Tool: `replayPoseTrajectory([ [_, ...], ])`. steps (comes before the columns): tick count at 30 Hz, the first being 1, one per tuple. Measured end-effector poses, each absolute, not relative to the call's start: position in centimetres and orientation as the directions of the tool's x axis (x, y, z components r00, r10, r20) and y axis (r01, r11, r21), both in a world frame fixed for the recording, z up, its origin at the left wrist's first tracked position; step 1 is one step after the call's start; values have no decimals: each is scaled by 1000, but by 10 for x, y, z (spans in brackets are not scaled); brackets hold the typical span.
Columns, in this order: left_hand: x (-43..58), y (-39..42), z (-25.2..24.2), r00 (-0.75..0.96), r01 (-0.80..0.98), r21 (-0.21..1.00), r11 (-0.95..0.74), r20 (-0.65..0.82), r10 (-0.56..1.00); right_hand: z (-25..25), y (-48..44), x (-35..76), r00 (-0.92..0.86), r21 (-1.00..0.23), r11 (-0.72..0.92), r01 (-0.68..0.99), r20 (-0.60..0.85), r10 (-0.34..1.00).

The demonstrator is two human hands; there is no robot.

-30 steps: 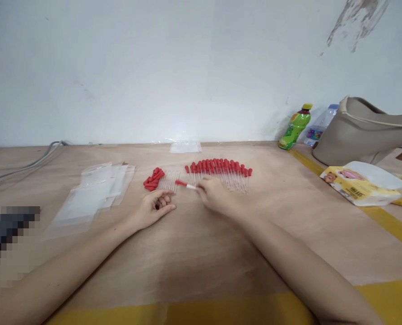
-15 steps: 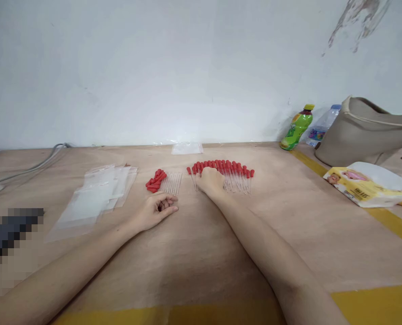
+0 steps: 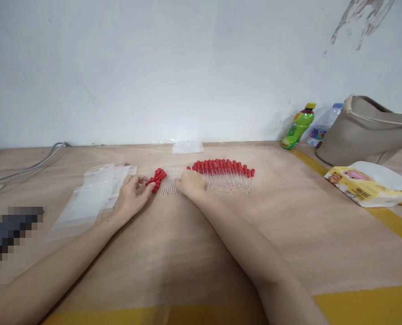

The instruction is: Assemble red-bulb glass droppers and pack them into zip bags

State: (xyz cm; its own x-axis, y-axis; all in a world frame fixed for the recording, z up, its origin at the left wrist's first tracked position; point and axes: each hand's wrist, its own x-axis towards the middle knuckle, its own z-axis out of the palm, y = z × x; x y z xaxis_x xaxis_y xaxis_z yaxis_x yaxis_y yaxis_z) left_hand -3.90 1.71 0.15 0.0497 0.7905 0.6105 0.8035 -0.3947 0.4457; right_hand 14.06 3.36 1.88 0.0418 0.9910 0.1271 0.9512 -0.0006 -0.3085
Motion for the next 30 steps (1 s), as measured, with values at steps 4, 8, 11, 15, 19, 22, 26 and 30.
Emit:
replayPoseTrajectory([
  [4,-46,25,-3,75,797,478,-369,527,846,20,41,135,48,-324,-22,946,72,996],
  [8,-46,30,-8,81,793,488,-365,509,857,18,47,133,69,-361,-57,931,19,997],
  [11,-46,31,-9,83,777,517,-358,480,873,18,48,132,73,-379,-69,923,-3,997],
  [15,-47,30,-9,105,745,559,-365,441,891,22,42,133,60,-395,-41,918,37,997],
  [19,-48,29,-8,119,715,581,-389,447,887,18,26,148,41,-422,67,904,243,969],
  [22,-47,26,-6,116,725,525,-445,545,831,2,9,169,-109,-377,325,867,494,862],
  [26,-38,18,-5,195,669,476,-571,629,752,-20,-17,195,-283,-252,556,792,655,700],
  [30,-22,5,-10,278,516,602,-610,555,784,-23,-35,207,-339,-217,617,757,677,653],
])
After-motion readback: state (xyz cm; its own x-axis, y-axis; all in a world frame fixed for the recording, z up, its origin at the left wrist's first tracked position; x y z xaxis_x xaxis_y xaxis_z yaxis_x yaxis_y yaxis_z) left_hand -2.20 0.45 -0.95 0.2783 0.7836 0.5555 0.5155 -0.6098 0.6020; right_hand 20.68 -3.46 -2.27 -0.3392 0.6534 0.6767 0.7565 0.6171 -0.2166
